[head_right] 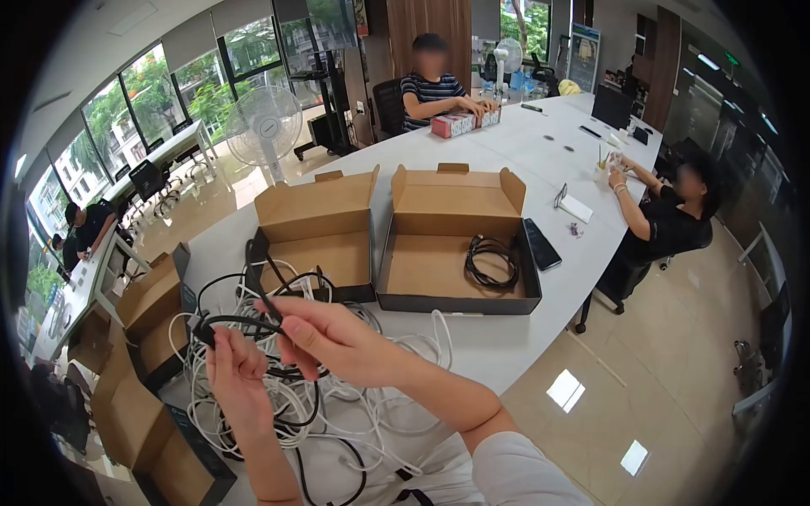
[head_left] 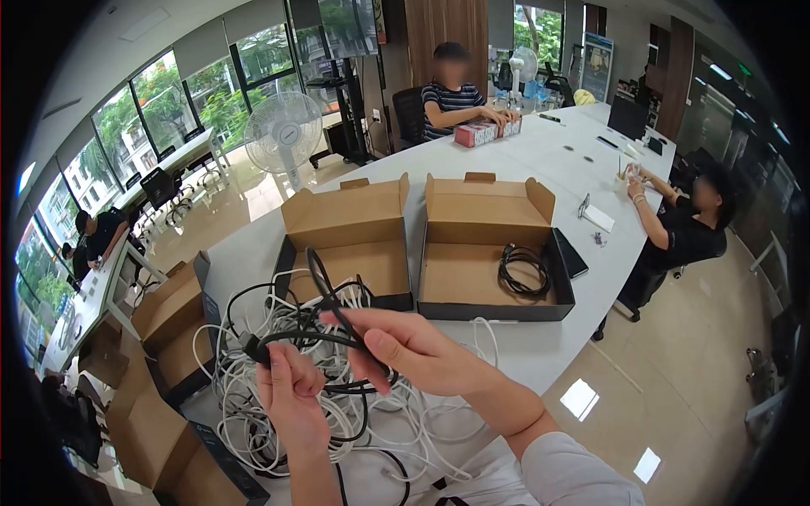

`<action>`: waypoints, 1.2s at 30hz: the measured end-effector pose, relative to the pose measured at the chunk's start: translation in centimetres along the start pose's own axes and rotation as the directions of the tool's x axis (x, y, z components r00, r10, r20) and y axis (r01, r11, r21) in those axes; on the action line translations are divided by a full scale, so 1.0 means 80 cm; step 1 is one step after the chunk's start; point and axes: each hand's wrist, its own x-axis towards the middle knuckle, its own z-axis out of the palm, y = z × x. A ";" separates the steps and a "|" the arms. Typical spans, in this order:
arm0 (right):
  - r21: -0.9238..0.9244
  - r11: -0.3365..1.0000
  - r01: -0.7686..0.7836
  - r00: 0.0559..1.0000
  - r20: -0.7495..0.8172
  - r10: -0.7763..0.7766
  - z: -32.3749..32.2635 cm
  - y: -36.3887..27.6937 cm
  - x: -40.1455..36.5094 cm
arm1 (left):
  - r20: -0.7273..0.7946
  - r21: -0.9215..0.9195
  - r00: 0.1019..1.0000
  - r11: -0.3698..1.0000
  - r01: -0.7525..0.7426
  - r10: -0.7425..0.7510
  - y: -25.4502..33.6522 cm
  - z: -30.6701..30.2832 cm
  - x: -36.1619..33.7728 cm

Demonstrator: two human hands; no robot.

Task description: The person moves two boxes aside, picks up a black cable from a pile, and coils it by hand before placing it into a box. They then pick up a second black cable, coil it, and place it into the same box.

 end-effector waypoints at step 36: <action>-0.693 0.664 0.279 0.924 0.006 -0.382 0.025 -0.003 -0.019 | 0.449 0.710 0.766 0.337 -0.618 0.460 0.003 0.011 -0.012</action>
